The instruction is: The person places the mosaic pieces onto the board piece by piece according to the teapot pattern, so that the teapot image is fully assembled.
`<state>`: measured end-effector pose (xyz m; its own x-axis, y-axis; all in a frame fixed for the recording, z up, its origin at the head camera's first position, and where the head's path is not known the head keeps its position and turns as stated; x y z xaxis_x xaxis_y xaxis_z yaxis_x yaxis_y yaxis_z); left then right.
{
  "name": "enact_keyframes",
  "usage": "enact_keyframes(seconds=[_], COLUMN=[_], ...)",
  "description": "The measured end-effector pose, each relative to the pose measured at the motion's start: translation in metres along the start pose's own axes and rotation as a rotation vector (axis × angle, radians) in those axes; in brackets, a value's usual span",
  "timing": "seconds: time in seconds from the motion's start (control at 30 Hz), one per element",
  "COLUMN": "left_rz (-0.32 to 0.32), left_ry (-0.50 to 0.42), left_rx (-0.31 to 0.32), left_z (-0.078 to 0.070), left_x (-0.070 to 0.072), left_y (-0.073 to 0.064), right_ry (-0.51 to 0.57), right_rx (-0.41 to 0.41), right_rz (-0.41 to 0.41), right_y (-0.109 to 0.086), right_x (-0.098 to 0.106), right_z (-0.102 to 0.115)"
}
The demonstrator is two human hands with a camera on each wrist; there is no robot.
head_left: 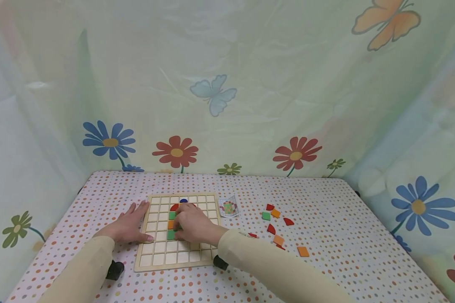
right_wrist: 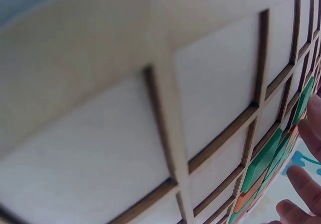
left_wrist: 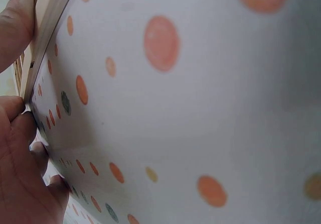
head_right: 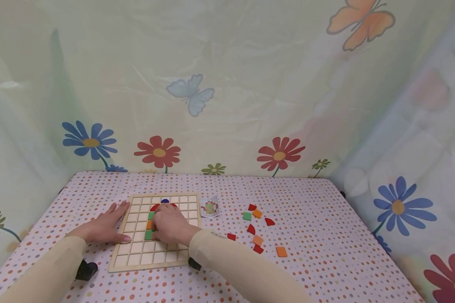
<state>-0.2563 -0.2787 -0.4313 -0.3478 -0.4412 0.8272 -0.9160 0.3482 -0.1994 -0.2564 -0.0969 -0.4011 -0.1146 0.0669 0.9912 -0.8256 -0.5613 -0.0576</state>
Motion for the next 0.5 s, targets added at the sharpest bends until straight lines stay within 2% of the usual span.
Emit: enact_keyframes(seconds=[0.23, 0.4, 0.5], left_rz=[-0.003, -0.009, -0.011], left_ry=[-0.003, 0.001, 0.008], left_rx=[0.01, 0.005, -0.001], left_z=[-0.002, -0.002, -0.003], left_x=[0.0, 0.001, 0.001], left_y=[0.0, 0.0, -0.001], right_ry=[0.066, 0.162, 0.23], right_rx=[-0.009, -0.044, -0.094], right_rz=[0.0, -0.025, -0.02], right_y=[-0.007, -0.018, -0.025], right_x=[0.011, 0.025, 0.031], right_z=[-0.012, -0.037, -0.058])
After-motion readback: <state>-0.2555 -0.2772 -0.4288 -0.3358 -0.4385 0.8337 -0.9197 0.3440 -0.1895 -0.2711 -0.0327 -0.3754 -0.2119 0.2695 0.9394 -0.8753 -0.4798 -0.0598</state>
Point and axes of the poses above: each hand's wrist, its own y-axis towards the middle knuckle, its own x-axis out of the back of the hand, z = x × y, the point moved 5 cm from there along y, towards the middle knuckle, and after that the axes turned 10 degrees about -x, right-handed, at the moved point
